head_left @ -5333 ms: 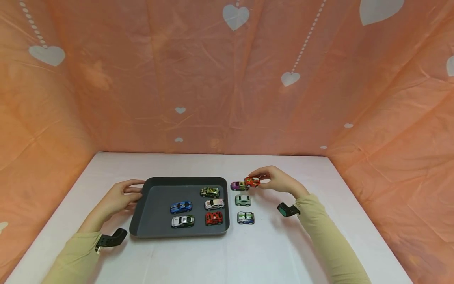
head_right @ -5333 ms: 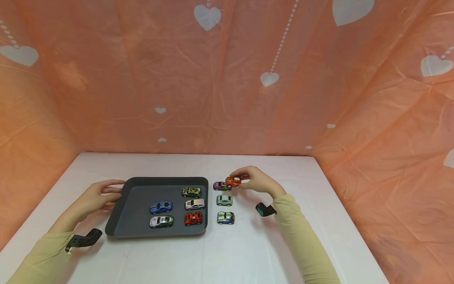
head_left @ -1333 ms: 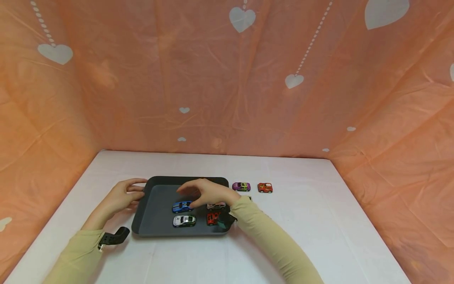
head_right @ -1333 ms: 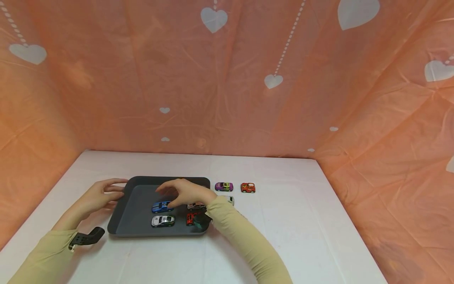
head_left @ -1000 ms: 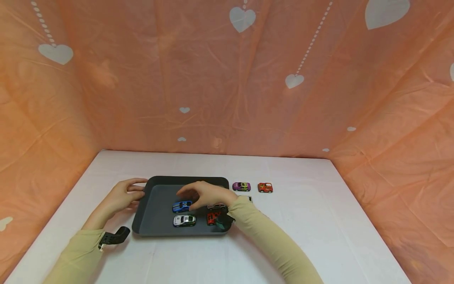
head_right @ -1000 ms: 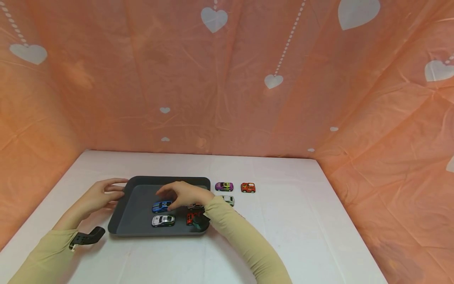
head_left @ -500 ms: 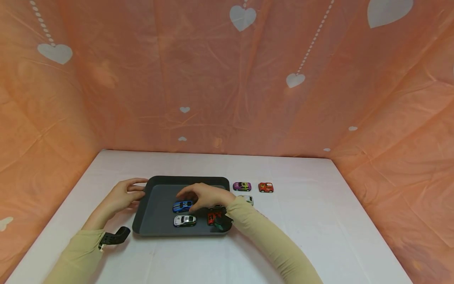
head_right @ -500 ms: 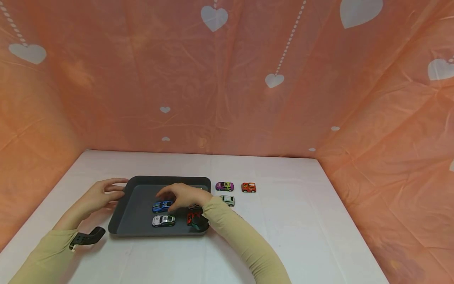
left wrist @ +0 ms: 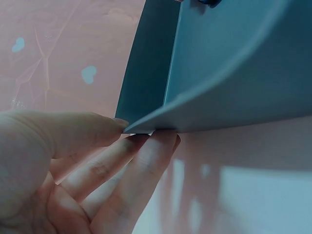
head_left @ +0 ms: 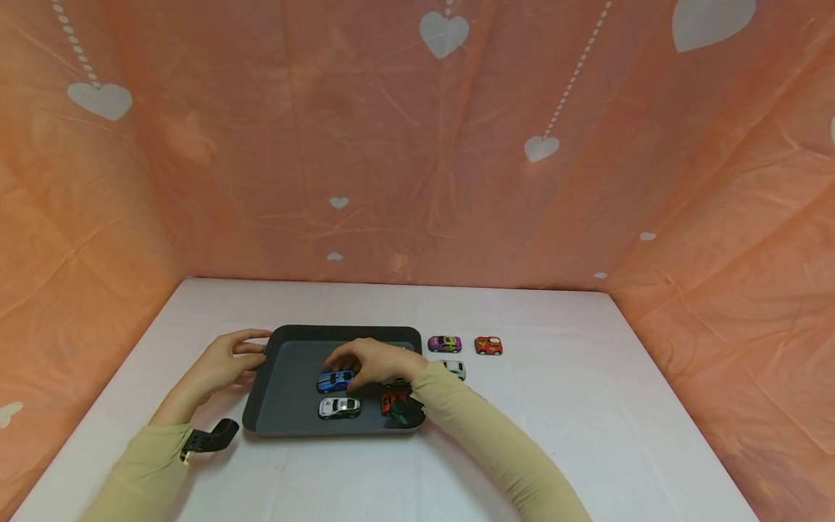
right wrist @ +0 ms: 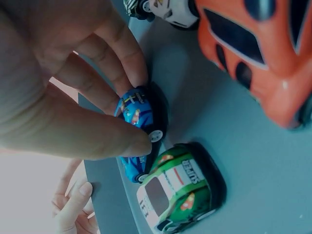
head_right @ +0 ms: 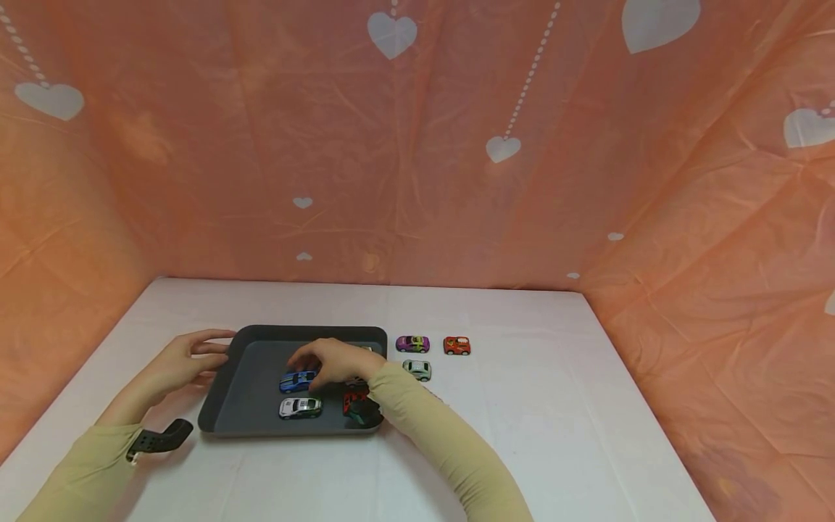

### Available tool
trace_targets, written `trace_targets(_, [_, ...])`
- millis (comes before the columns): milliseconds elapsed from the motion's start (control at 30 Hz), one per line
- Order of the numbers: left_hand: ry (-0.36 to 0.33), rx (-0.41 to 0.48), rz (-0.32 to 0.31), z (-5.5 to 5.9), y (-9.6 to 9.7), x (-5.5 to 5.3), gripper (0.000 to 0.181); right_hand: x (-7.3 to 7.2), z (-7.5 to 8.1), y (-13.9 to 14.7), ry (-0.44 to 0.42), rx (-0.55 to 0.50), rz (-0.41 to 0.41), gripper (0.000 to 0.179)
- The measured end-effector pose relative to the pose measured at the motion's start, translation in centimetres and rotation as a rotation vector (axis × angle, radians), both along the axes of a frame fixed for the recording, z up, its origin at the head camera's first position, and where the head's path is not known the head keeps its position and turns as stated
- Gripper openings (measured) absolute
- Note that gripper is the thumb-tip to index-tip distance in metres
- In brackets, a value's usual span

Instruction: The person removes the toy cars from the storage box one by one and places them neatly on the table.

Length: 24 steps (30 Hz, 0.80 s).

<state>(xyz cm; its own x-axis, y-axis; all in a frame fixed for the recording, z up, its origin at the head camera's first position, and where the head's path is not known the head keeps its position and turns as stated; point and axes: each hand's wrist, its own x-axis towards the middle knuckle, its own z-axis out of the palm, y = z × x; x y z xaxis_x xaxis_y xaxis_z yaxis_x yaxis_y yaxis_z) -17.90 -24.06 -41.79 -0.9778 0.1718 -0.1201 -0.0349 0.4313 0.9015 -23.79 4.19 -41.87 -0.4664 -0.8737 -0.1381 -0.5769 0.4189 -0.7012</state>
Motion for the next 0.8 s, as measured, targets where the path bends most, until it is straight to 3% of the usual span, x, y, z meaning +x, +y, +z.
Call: trace_targets(800, [0.009,0.001,-0.001,0.05,0.02,0.05,0.053,0.04,-0.04,-0.33,0.067,0.05,0.002,0.044])
